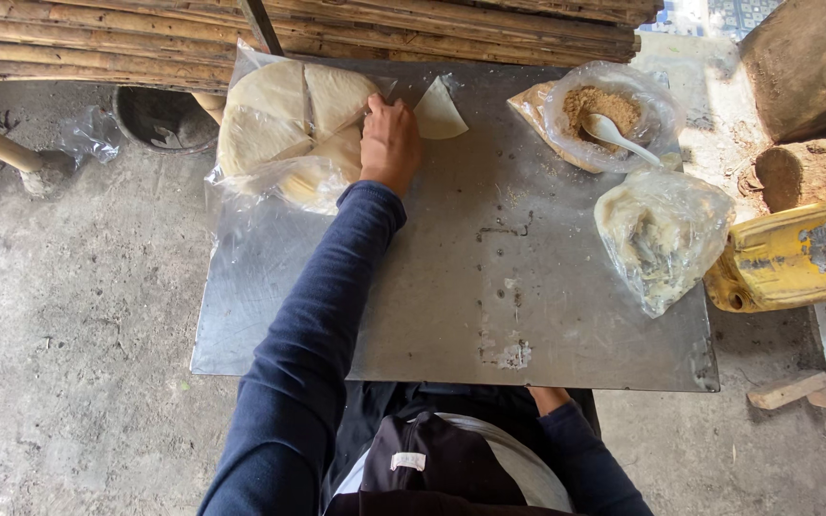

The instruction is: The person repeatedly takes triangular pastry sheets, places a spoonful of grainy filling onto each, and folds them into sealed triangular packets. The finished items are stacked on the metal table.

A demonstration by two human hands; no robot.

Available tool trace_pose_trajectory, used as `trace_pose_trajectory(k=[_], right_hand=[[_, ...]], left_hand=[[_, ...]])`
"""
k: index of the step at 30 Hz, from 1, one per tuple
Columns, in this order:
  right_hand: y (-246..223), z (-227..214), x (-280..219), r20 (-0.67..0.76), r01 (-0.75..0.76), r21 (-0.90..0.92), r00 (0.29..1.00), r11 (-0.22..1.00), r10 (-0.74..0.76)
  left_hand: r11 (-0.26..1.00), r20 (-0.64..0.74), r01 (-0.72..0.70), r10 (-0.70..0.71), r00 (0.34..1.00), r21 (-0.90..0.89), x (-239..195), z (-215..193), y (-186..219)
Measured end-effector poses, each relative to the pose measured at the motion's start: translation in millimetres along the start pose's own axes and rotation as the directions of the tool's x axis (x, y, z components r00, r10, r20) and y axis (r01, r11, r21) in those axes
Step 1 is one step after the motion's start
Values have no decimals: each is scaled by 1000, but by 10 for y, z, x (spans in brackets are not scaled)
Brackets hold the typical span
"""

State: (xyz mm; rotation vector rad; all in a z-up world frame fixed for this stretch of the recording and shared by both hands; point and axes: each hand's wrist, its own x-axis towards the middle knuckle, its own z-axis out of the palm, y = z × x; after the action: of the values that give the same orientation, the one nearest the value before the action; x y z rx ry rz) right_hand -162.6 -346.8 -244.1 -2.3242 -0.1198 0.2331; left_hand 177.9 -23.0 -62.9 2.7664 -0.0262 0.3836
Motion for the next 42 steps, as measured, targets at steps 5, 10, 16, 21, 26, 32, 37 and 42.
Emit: trace_pose_trajectory(k=[5, 10, 16, 21, 26, 32, 37, 42], right_hand=[[23, 121, -101, 16, 23, -23, 1000, 999, -22], [-319, -150, -184, 8, 72, -8, 997, 997, -72], [-1429, -1054, -568, 297, -315, 62, 912, 947, 283], [-1964, -1461, -645, 320, -10, 8, 947, 1000, 7], [-1928, -1834, -479, 112, 394, -21, 914, 919, -390], [-1943, -2532, 475, -157, 299, -433, 904, 851, -398], [-1937, -2600, 1401, -379, 80, -721, 786, 688, -488], [-1677, -2475, 1860, -392, -54, -779, 820, 624, -418]], left_hand=[[992, -54, 69, -76, 996, -107, 95, 60, 44], [935, -129, 50, -101, 987, -351, 198, -48, 141], [607, 58, 182, -218, 974, -774, 435, -323, 397], [341, 77, 133, -172, 982, -930, 493, -655, 643], [247, 209, 206, -13, 978, -947, -77, -946, 554], [401, 528, 476, 23, 849, -783, -1331, -1076, 205], [541, 453, 375, 12, 891, -753, -1635, -1219, 32], [734, 355, 230, 17, 935, -640, -1652, -1335, 16]])
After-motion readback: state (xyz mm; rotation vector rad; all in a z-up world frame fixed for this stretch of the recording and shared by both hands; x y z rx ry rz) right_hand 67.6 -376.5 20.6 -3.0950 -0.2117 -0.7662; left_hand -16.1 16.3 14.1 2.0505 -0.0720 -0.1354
